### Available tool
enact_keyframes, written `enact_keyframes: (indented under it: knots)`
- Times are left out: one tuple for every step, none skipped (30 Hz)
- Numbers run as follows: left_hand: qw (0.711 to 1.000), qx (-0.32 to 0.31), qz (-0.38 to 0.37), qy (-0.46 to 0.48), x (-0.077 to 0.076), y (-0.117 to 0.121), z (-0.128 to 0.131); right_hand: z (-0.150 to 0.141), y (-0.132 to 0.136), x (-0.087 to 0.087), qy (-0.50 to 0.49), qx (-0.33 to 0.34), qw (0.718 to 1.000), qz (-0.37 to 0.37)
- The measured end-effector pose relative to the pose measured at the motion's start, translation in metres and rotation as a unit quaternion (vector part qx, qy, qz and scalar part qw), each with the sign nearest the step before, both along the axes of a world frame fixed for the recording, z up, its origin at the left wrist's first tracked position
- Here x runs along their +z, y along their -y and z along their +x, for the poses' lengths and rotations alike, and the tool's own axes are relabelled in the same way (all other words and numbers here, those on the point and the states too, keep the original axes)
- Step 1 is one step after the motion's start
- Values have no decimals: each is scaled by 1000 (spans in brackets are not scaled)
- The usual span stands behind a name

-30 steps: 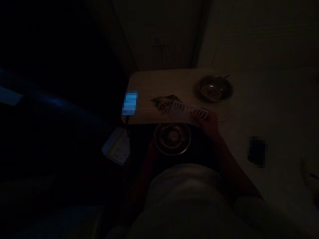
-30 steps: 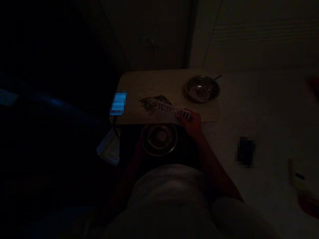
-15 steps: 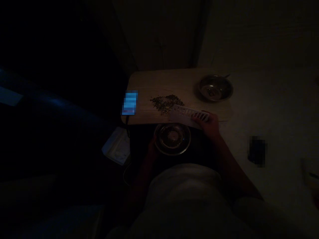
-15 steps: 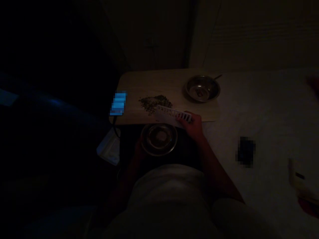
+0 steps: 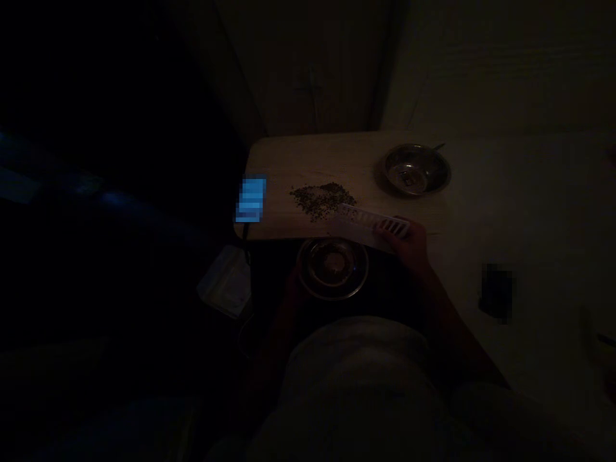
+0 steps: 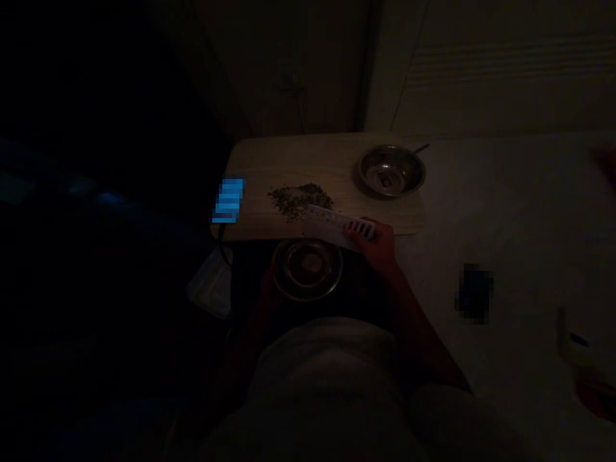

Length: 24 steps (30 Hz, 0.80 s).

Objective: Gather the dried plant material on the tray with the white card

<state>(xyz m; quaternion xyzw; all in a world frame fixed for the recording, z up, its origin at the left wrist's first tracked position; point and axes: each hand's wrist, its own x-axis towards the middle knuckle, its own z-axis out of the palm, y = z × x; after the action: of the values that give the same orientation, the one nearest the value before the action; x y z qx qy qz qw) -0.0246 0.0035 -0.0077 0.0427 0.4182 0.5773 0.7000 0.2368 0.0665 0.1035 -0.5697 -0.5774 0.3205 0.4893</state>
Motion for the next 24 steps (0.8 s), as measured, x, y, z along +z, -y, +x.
enact_keyframes:
  knots:
    - [1000,4,4,-2,1,0,0,1,1,0,2,-2,1000,2]
    - [1000,6,8,-3,1,0,0,2,1,1,4,-3,1000,4]
    - [1000,7,11,-5,1,0,0,3,2,2,6,-4,1000,6]
    - [1000,12,14,-8,1,0,0,3,2,2,7,-4,1000,7]
    - [1000,16,15,-12,1,0,0,4,2,3,9,-2,1000,8]
    - [1000,18,14,-15,1,-1,0,4,3,3,10,-2,1000,8]
    - [1000,16,10,-18,0,-1,-1,4,3,3,10,-1,1000,7]
    - [1000,13,5,-18,0,-2,-1,4,3,3,10,-3,1000,7]
    - [1000,9,-1,-17,-1,-2,-1,3,2,3,10,-6,1000,6]
    - [1000,4,-6,-15,-2,-3,-2,3,2,3,8,-9,1000,4]
    - [1000,1,-10,-13,-3,-3,-2,3,2,2,5,-10,1000,1]
    - [1000,3,-12,-14,-3,-3,-2,3,2,2,0,-9,1000,0]
    - [1000,5,-12,-14,-4,-3,-2,3,2,2,-6,-6,1000,-2]
    - [1000,6,-10,-14,-4,-2,-2,3,2,1,-12,-2,1000,-4]
    - [1000,7,-7,-13,-4,-2,-2,3,2,1,-16,3,1000,-5]
    - [1000,7,-3,-9,-4,-1,-2,3,2,1,-19,4,1000,-5]
    - [1000,5,0,-5,-3,-1,-2,2,2,1,-20,2,1000,-4]
    - [1000,4,2,-2,-3,0,-1,2,2,1,-22,-1,1000,-3]
    - [1000,4,-1,-1,-2,0,-1,2,2,1,-23,-6,1000,-2]
    - [1000,8,-4,-3,-1,0,-1,1,2,2,-25,-10,1000,-2]
    - [1000,14,-7,-6,0,0,-1,0,2,2,-24,-14,1000,-2]
    - [1000,18,-8,-9,1,0,0,0,2,2,-21,-17,1000,-2]
    - [1000,21,-8,-11,1,0,0,-1,1,3,-17,-16,1000,-1]
    - [1000,22,-7,-12,1,0,0,-1,1,3,-13,-14,1000,0]
